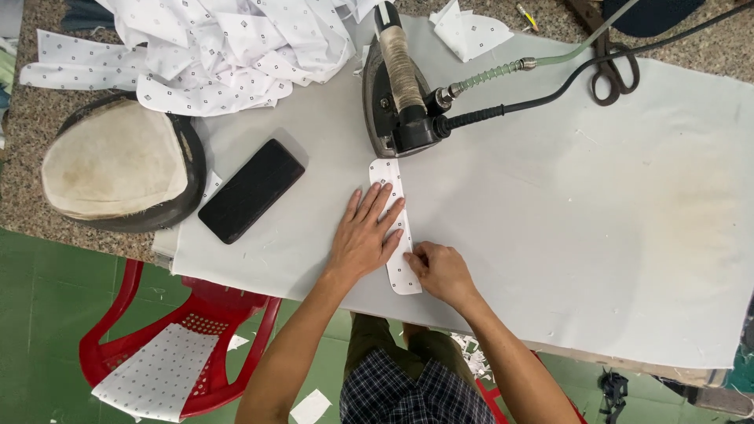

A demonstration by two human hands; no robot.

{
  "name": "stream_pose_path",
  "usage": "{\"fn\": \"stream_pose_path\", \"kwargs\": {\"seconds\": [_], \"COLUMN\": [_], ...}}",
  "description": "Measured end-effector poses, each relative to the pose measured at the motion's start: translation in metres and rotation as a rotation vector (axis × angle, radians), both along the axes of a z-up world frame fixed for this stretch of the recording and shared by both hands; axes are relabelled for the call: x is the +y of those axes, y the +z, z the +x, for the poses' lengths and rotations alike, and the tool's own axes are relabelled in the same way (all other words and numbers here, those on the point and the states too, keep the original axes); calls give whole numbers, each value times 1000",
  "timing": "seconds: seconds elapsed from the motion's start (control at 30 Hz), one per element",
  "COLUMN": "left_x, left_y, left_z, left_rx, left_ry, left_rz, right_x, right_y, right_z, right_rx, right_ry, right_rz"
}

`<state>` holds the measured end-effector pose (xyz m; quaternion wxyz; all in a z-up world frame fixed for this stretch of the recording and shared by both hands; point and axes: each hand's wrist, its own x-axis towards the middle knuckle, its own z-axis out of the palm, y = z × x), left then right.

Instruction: The person irons a white patterned fabric strip on a table using a steam iron. They repeatedly move a black rectangular object aside to access the fabric, then iron different sections of the strip.

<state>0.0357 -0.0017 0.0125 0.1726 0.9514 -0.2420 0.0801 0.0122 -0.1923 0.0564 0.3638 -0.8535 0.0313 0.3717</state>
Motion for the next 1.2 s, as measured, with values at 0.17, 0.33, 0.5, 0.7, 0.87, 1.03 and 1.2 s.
{"fn": "stream_pose_path", "kwargs": {"seconds": [0.17,0.33,0.5,0.7,0.87,1.03,1.2], "left_x": [-1,-2,-3,-2,-2,-10,-16], "left_y": [-1,-4,-6,-9,-12,-11,-3], "left_z": [-1,-2,-4,-4,-5,-24,-45], "left_rx": [5,17,53,50,23,-25,62], "left_ry": [10,22,41,47,55,76,149], "left_rz": [-7,4,24,18,-22,-75,-91], "right_x": [1,1,-2,0,18,48,58], "right_y": [3,-1,-20,-15,66,76,62], "right_z": [3,2,-5,-5,48,158,183], "right_rx": [30,43,9,2,-801,-1510,-1182], "right_ry": [-20,-32,-24,30,161,108,111], "right_rz": [3,3,9,-3,-255,-529,-493]}}
